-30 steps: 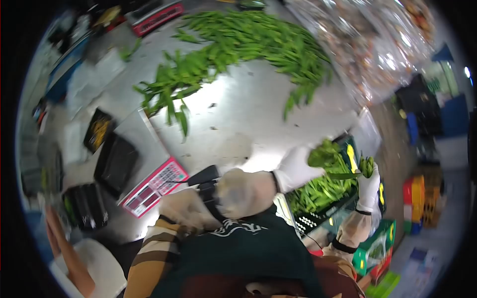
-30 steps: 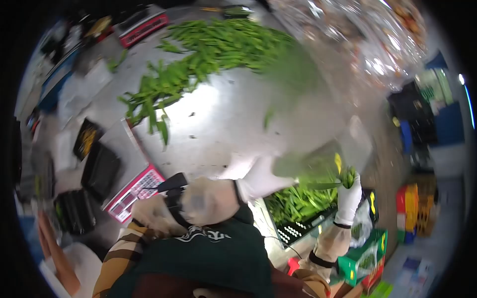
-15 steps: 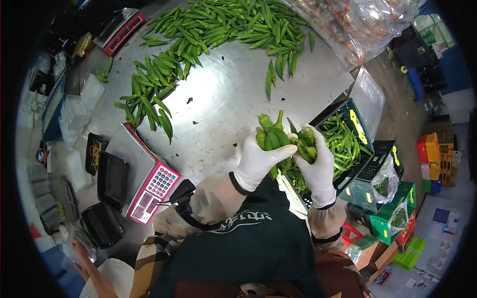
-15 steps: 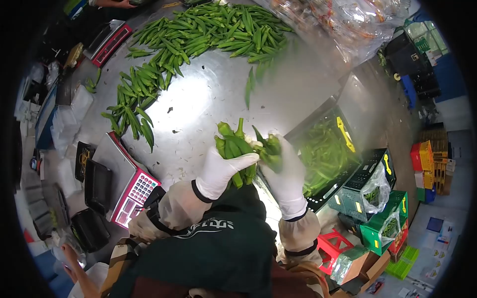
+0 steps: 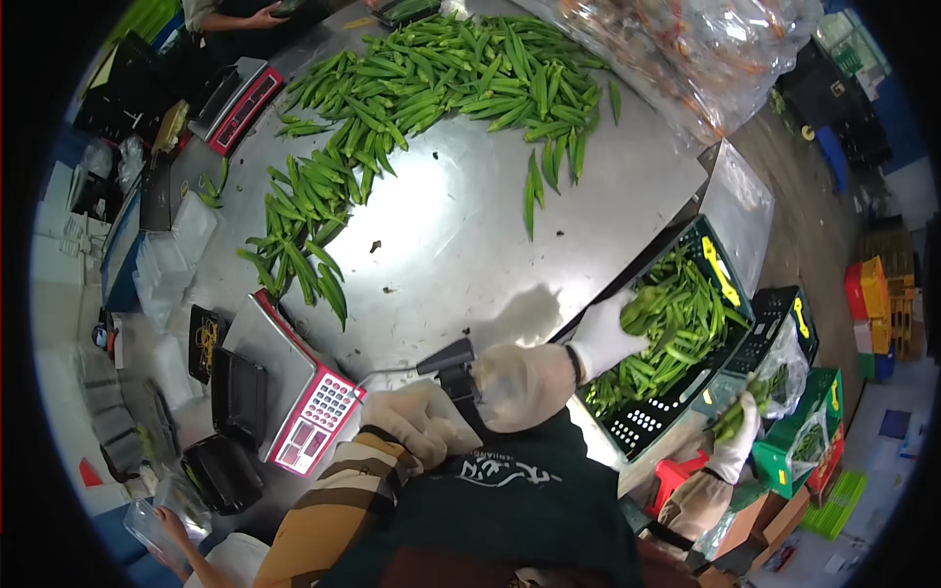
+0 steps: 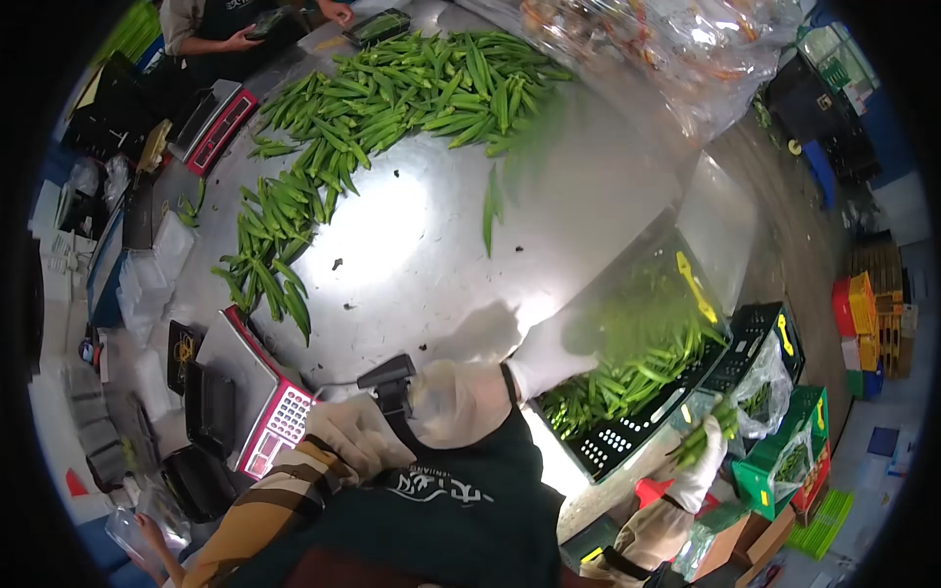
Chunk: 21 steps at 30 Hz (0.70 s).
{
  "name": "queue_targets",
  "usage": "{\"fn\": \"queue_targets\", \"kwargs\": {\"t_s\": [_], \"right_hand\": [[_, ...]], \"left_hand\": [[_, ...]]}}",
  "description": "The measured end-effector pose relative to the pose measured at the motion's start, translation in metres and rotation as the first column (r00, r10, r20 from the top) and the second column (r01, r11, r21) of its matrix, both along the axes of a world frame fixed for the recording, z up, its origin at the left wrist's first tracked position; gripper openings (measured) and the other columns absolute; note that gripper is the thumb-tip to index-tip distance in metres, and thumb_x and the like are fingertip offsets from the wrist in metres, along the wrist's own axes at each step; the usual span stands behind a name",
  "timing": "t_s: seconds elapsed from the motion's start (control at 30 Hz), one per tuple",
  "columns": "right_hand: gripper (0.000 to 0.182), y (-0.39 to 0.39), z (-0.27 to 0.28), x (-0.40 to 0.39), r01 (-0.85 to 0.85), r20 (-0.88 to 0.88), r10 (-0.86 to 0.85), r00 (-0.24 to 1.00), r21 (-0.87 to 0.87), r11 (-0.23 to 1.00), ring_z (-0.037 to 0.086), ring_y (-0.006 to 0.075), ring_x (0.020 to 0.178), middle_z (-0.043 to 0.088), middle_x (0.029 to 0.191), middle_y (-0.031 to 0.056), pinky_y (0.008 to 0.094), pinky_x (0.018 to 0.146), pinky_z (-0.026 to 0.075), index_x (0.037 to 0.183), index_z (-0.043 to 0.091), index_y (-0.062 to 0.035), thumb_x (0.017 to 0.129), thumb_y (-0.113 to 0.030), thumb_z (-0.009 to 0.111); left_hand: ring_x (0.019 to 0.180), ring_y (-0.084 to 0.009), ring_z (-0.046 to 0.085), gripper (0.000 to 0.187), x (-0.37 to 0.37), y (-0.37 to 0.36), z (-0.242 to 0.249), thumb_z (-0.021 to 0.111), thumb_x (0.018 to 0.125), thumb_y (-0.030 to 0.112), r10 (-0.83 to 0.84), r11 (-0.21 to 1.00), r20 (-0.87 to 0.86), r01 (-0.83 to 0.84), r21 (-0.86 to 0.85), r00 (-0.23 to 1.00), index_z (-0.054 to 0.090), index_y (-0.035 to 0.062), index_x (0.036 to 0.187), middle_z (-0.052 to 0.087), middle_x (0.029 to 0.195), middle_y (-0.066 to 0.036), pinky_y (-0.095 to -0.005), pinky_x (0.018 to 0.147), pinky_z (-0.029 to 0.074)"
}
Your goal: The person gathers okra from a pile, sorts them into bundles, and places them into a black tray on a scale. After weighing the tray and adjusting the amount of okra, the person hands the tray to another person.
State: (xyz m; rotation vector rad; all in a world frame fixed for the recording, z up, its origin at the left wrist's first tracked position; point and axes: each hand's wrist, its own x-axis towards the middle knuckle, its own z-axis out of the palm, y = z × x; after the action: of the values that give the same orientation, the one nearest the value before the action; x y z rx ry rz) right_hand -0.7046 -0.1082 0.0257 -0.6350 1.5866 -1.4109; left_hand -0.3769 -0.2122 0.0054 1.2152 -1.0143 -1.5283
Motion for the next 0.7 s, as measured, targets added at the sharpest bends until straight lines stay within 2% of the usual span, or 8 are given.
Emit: {"fn": "queue_targets", "kwargs": {"t_s": [0.13, 0.17, 0.27, 0.43, 0.5, 0.53, 0.63, 0.7], "right_hand": [[0.048, -0.066, 0.003, 0.046, 0.019, 0.106, -0.018, 0.994, -0.005, 1.000, 0.059, 0.0105, 0.082, 0.061, 0.105, 0.0020, 0.0216, 0.063, 0.049, 0.134, 0.049, -0.0048, 0.091, -0.018, 0.065], [0.044, -0.092, -0.001, 0.064, -0.030, 0.018, 0.029, 0.999, 0.084, 0.996, 0.059, 0.0100, 0.079, 0.061, 0.100, 0.0017, 0.0212, 0.061, 0.048, 0.130, 0.051, -0.0037, 0.090, -0.016, 0.065], [0.036, -0.185, -0.021, 0.133, -0.372, 0.034, 0.370, 0.928, 0.085, 0.924, 0.056, 0.0074, 0.070, 0.056, 0.084, -0.0004, 0.0215, 0.053, 0.041, 0.119, 0.056, -0.0028, 0.086, -0.010, 0.068], [0.035, -0.353, -0.109, 0.224, -0.466, -0.352, 0.398, 0.847, -0.130, 0.875, 0.062, 0.0135, 0.072, 0.066, 0.087, 0.0080, 0.0281, 0.062, 0.051, 0.111, 0.059, 0.0048, 0.079, -0.005, 0.069], [0.046, -0.394, -0.126, 0.253, -0.418, -0.581, 0.311, 0.752, -0.057, 0.906, 0.069, 0.0281, 0.084, 0.070, 0.096, 0.0162, 0.0363, 0.075, 0.053, 0.112, 0.061, -0.0015, 0.071, -0.016, 0.076], [0.053, -0.411, -0.133, 0.264, -0.349, -0.715, 0.364, 0.597, 0.176, 0.920, 0.068, 0.0370, 0.094, 0.070, 0.102, 0.0182, 0.0416, 0.082, 0.053, 0.114, 0.061, -0.0053, 0.068, -0.025, 0.079], [0.059, -0.438, -0.171, 0.278, -0.266, -0.788, 0.532, 0.309, 0.465, 0.844, 0.065, 0.0387, 0.100, 0.070, 0.106, 0.0184, 0.0442, 0.085, 0.053, 0.115, 0.060, -0.0064, 0.066, -0.030, 0.081], [0.053, -0.429, -0.172, 0.263, -0.345, -0.792, 0.481, 0.376, 0.362, 0.866, 0.066, 0.0367, 0.101, 0.069, 0.106, 0.0175, 0.0428, 0.086, 0.053, 0.115, 0.060, -0.0065, 0.068, -0.021, 0.080]], "left_hand": [[0.081, -0.0230, 0.068, 0.050, 0.015, -0.030, -0.109, 0.086, 0.064, 0.031, 0.250, 0.968, 0.395, -0.240, -0.075, 0.884, 0.069, 0.0063, 0.103, 0.071, 0.090, -0.012, -0.0351, 0.075, 0.055], [0.087, -0.0234, 0.068, 0.050, 0.042, -0.050, -0.111, 0.083, 0.067, 0.033, 0.214, 0.962, 0.204, -0.243, 0.129, 0.955, 0.068, 0.0052, 0.106, 0.071, 0.094, -0.014, -0.0357, 0.077, 0.055], [0.079, -0.0308, 0.066, 0.023, 0.095, -0.120, -0.150, 0.066, 0.084, 0.026, 0.568, 0.822, 0.396, -0.479, -0.308, 0.721, 0.070, 0.0070, 0.097, 0.069, 0.084, -0.013, -0.0402, 0.074, 0.053], [0.105, -0.0310, 0.064, 0.052, 0.113, -0.180, -0.152, 0.067, 0.085, 0.044, 0.109, 0.957, 0.791, -0.279, 0.081, 0.602, 0.063, 0.0054, 0.119, 0.066, 0.118, -0.016, -0.0435, 0.090, 0.051], [0.098, -0.0334, 0.067, 0.043, 0.098, -0.180, -0.146, 0.077, 0.075, 0.028, 0.076, 0.962, 0.894, -0.268, 0.051, 0.442, 0.067, 0.0062, 0.111, 0.069, 0.104, -0.021, -0.0449, 0.085, 0.052], [0.102, -0.0362, 0.064, 0.049, 0.098, -0.187, -0.170, 0.076, 0.078, 0.028, 0.203, 0.881, 0.736, -0.449, 0.150, 0.645, 0.062, 0.0057, 0.120, 0.067, 0.108, -0.025, -0.0464, 0.091, 0.049], [0.106, -0.0342, 0.063, 0.055, 0.105, -0.178, -0.189, 0.076, 0.081, 0.025, -0.047, 0.983, 0.942, -0.151, 0.102, 0.331, 0.058, 0.0014, 0.126, 0.067, 0.110, -0.022, -0.0431, 0.092, 0.050], [0.106, -0.0331, 0.063, 0.051, 0.128, -0.160, -0.175, 0.077, 0.080, 0.020, 0.111, 0.966, 0.686, -0.241, 0.095, 0.719, 0.059, 0.0010, 0.124, 0.068, 0.108, -0.018, -0.0415, 0.090, 0.051]]}}
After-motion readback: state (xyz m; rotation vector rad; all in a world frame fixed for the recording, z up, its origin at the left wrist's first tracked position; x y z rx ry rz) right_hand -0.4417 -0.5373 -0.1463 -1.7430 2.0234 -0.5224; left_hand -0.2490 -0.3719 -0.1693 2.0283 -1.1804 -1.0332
